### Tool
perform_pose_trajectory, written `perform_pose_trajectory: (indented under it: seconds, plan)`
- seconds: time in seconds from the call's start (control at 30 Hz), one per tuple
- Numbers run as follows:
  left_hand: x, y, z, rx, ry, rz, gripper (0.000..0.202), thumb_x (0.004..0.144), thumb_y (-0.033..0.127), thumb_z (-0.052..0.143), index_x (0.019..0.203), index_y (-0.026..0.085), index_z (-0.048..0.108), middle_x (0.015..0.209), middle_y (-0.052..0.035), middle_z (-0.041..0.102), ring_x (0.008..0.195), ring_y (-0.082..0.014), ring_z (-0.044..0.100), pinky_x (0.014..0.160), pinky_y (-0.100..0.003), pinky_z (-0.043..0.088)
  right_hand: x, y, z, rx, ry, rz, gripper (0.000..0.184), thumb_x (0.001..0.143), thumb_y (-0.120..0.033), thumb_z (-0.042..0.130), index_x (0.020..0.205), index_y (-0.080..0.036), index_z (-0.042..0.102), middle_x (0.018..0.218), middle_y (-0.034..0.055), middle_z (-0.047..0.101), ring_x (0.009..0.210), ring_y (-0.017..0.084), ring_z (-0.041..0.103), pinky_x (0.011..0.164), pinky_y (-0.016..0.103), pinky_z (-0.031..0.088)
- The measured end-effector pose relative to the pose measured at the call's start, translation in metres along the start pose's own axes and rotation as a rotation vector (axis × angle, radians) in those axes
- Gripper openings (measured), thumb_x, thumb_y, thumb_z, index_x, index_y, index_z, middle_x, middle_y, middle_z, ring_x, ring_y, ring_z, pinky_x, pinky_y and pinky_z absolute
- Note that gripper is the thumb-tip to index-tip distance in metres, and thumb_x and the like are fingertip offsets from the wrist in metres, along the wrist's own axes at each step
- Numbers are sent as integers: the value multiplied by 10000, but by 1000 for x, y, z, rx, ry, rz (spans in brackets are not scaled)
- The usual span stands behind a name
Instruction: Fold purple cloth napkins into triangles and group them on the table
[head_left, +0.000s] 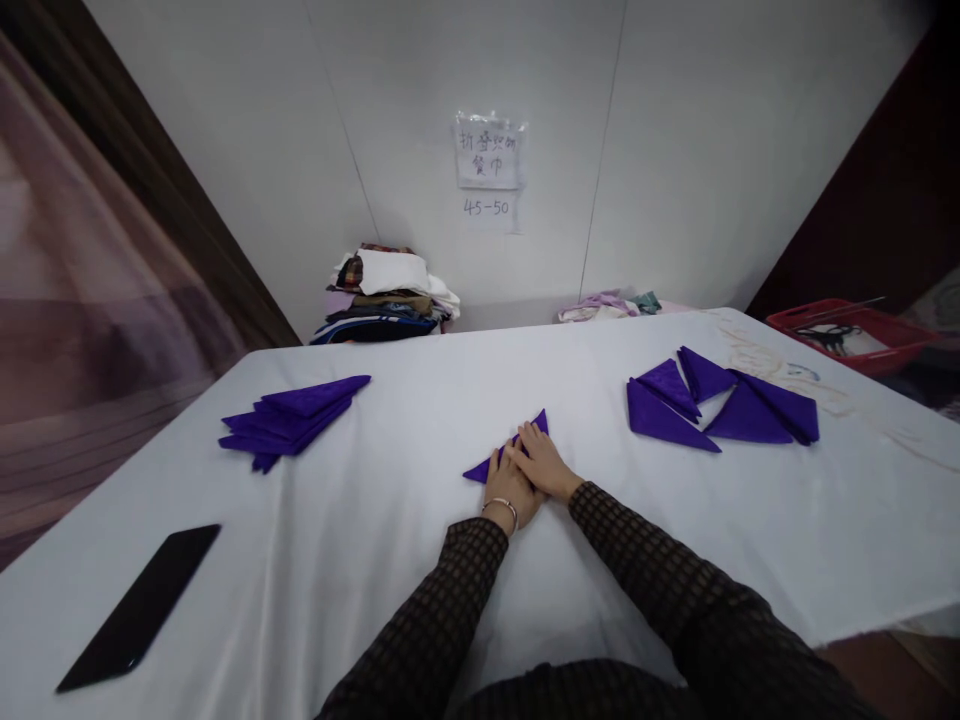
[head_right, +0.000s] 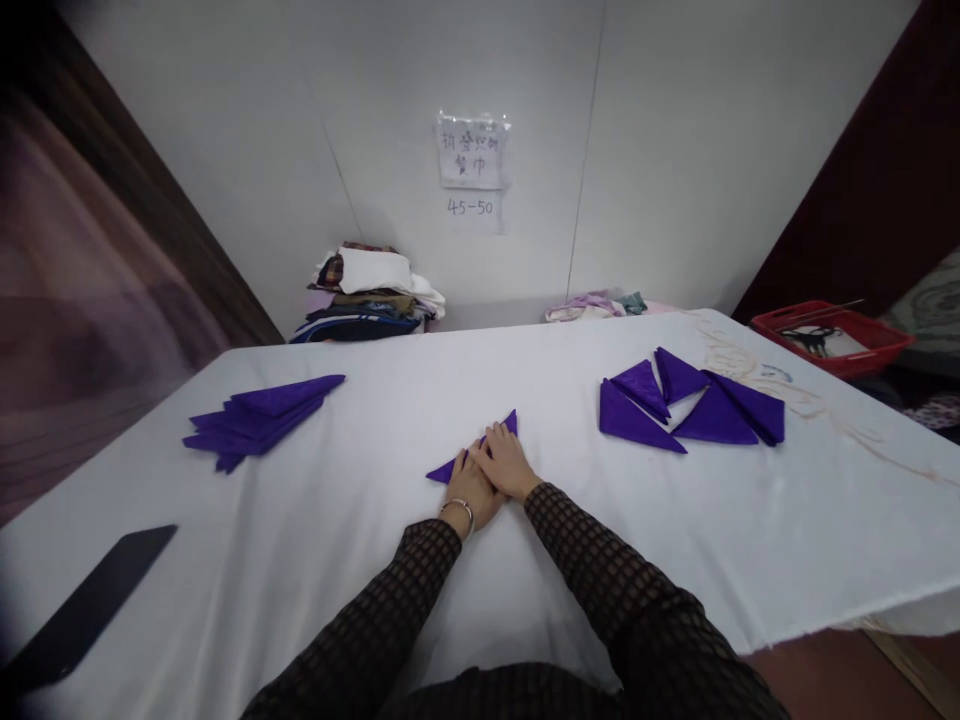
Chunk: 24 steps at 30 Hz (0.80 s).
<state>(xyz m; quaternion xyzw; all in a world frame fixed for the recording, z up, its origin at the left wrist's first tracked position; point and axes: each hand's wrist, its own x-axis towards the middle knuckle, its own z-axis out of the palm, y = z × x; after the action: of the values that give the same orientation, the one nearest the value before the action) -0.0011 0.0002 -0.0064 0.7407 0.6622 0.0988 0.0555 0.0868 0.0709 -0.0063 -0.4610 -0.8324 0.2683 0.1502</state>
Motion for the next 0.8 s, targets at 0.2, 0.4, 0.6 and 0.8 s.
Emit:
perform_pose_trajectory:
  seconds: [0.2, 0.4, 0.6, 0.8]
  plan:
    - [-12, -19, -4, -6, -66, 92, 789, 821, 552, 420, 1455, 160, 163, 1514, -92, 217, 1394, -256, 133, 1131, -449, 108, -8, 1, 7, -104, 38, -32, 697, 913, -558, 244, 1386, -57, 343, 1472, 182, 270, 1377, 276, 169, 1092, 411, 150]
    - [-61, -69, -18, 1, -47, -127, 629, 888, 546, 307, 1417, 205, 284, 1490, -65, 283, 1383, -236, 195, 1117, -492, 134, -11, 1, 10, -235, 52, -70, 735, 901, -591, 235, 1389, -49, 329, 1476, 191, 255, 1379, 279, 155, 1087, 406, 140]
    - [-75, -84, -27, -139, 64, -316, 432, 900, 434, 380, 1250, 222, 520, 1408, -53, 436, 1348, -218, 287, 1109, -447, 192, -13, 1, 10, -282, 31, -67, 744, 900, -589, 221, 1403, -44, 292, 1486, 188, 228, 1380, 288, 135, 1084, 417, 119]
    - [-51, -85, -27, -271, 160, -348, 343, 849, 395, 509, 1142, 235, 589, 1365, -42, 488, 1332, -219, 315, 1092, -438, 244, -13, -3, 9, -294, 38, -61, 740, 900, -580, 248, 1393, -32, 312, 1480, 193, 242, 1376, 290, 151, 1084, 395, 127]
